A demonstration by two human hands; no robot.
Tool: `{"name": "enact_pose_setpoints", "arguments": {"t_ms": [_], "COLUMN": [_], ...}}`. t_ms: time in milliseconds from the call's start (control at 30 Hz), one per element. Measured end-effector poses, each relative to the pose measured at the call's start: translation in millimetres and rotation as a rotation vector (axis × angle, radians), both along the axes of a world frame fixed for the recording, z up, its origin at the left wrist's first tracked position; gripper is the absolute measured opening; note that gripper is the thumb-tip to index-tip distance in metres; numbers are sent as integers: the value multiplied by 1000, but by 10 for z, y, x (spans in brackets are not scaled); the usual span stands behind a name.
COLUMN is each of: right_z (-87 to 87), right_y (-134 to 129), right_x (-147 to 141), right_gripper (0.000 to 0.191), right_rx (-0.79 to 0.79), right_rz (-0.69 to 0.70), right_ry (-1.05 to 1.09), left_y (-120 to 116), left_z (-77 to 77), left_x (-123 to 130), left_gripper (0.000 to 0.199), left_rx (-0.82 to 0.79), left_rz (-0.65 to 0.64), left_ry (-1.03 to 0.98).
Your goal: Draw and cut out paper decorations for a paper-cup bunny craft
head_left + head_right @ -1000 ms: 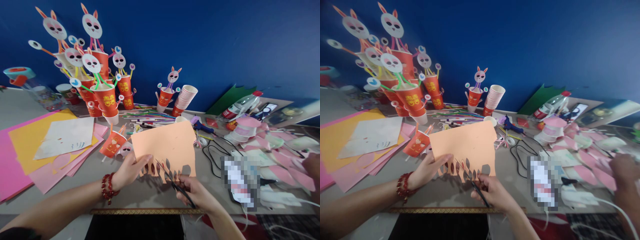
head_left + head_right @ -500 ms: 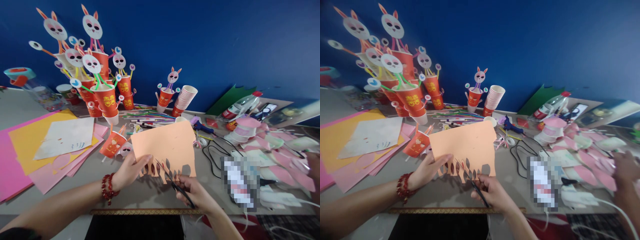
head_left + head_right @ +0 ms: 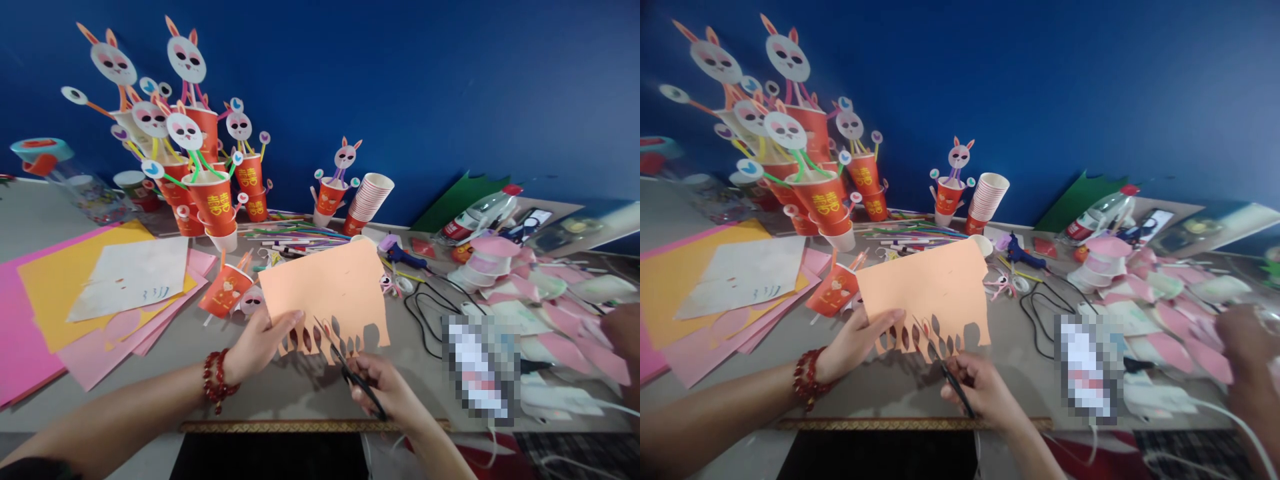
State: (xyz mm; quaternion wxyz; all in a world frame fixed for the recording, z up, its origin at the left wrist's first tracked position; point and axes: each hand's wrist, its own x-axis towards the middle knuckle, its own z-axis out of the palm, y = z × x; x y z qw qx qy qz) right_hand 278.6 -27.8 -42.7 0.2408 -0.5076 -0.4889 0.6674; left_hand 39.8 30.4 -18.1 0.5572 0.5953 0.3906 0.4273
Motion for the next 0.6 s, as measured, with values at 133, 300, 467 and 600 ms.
{"name": "enact_pose_setpoints", "arguments": {"t_ms": [133,300,467,600], "right_z": [57,69,32,25], "right_y": [-21,-20,-8,-7], "right_x": [-63,-89,-84,-85], "right_gripper": [56,59,60,60], "right_rx": [-39,-47,-39,-34], "right_rz": [-10,-24,-36,-37], "right_ry": [34,50,50,72], "left_y": [-16,-30,-29,-33], "left_z": [-62,14,30,13], "left_x": [13,18,18,23], "left_gripper": [28,36,39,38], "left_rx": [-54,-36,-16,-46], "left_rz": [41,-27,6,-31], "left_ry": [-97,-91,-52,-71]}}
